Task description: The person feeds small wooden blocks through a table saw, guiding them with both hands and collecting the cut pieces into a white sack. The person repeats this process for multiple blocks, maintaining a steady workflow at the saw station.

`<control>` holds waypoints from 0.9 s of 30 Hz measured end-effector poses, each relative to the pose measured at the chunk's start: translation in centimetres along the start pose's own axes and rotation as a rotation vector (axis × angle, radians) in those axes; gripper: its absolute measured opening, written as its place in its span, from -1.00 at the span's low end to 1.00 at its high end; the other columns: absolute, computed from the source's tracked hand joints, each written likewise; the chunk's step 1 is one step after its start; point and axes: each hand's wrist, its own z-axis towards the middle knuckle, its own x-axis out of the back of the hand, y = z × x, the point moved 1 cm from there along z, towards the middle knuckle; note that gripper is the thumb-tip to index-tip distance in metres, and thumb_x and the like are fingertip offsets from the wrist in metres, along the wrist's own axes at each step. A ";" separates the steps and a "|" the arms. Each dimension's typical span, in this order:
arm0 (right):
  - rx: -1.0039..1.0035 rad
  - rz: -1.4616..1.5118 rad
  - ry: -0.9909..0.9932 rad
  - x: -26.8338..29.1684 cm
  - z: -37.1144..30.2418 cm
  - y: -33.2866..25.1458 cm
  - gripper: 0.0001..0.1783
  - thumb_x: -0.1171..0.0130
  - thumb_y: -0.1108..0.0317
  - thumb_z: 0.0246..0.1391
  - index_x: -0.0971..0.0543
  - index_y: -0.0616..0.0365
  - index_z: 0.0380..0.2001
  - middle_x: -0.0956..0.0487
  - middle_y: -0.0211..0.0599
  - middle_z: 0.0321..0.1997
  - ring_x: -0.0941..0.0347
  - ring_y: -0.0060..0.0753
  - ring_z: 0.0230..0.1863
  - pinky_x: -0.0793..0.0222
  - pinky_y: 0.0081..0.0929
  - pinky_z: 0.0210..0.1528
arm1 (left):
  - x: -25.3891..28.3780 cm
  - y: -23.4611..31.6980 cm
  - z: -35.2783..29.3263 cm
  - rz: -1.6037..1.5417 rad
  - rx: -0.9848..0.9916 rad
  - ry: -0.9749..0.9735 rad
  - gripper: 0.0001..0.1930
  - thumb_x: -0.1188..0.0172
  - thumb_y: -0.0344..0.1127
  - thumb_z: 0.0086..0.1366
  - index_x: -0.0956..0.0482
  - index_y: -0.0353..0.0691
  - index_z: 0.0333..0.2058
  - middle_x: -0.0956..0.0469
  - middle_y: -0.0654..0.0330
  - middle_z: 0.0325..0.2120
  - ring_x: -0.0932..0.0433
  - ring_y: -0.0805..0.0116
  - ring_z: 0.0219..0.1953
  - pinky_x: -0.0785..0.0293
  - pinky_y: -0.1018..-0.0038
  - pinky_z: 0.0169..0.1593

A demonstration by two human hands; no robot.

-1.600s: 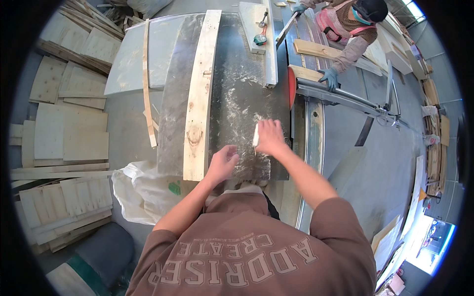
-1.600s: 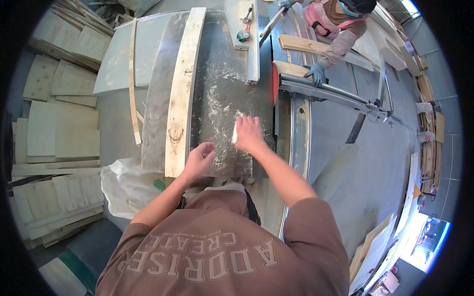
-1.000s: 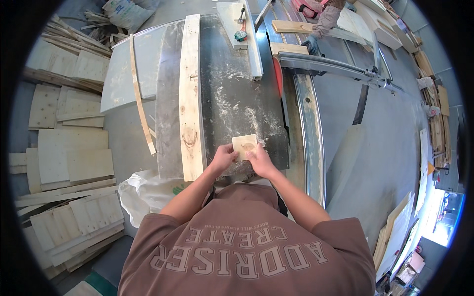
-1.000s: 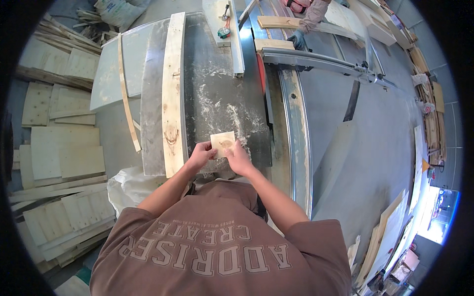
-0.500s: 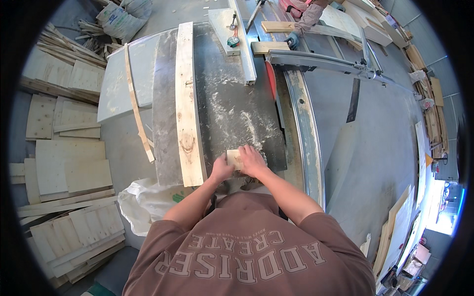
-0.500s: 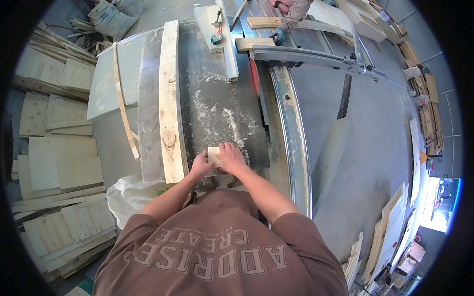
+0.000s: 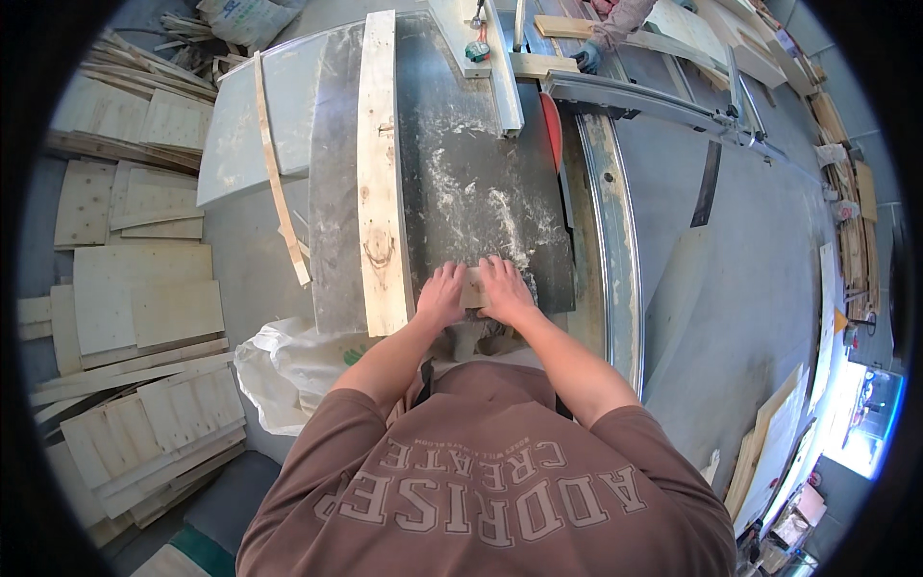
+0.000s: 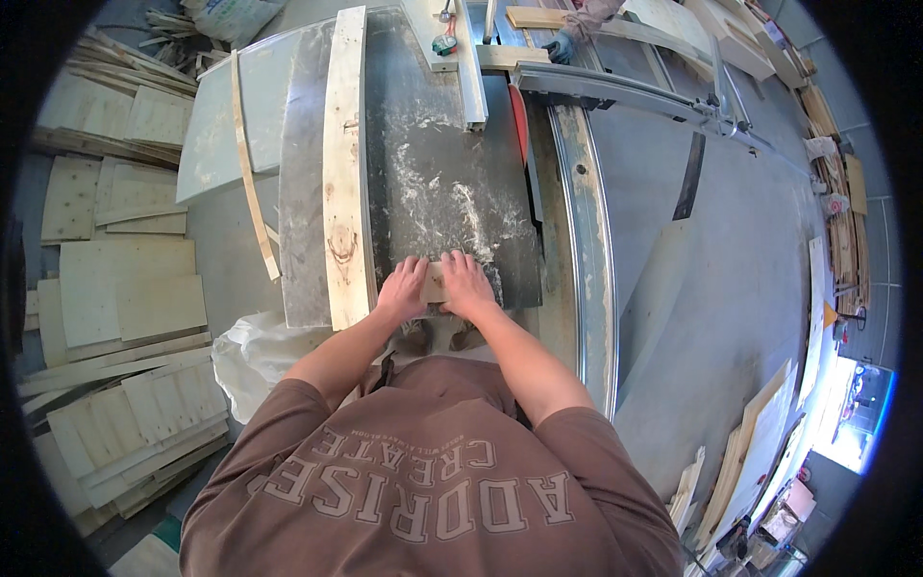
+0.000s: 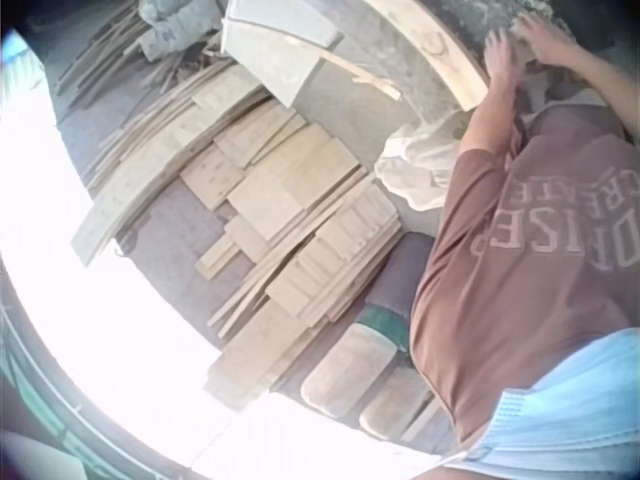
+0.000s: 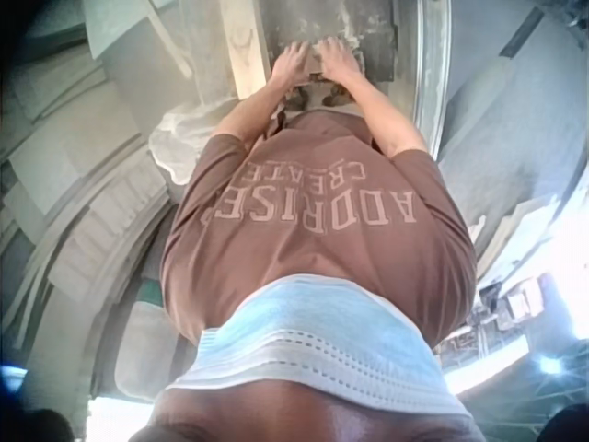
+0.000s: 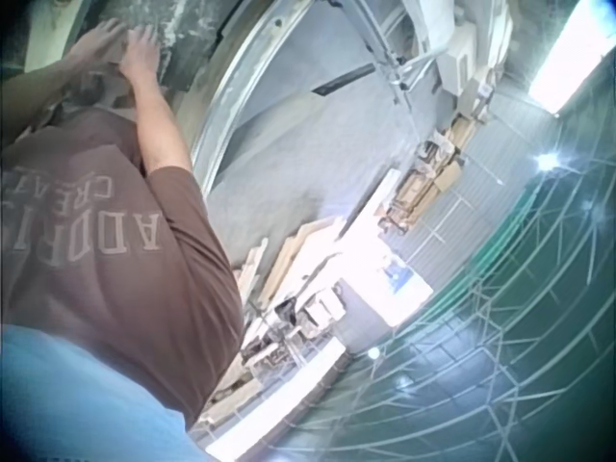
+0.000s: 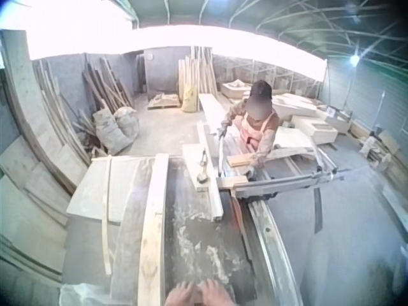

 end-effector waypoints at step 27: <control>0.091 -0.350 0.014 0.4 -1.7 -1.1 -0.02 -0.54 0.31 -0.11 -0.34 0.33 0.39 -0.42 -0.11 0.35 -0.33 -0.12 0.39 -0.28 -0.19 0.35 | 0.9 1.2 -1.5 0.096 -0.018 -0.009 0.05 -0.52 -0.36 0.03 -0.17 -0.34 0.49 -0.35 -0.06 0.37 -0.31 -0.12 0.42 -0.39 0.14 0.43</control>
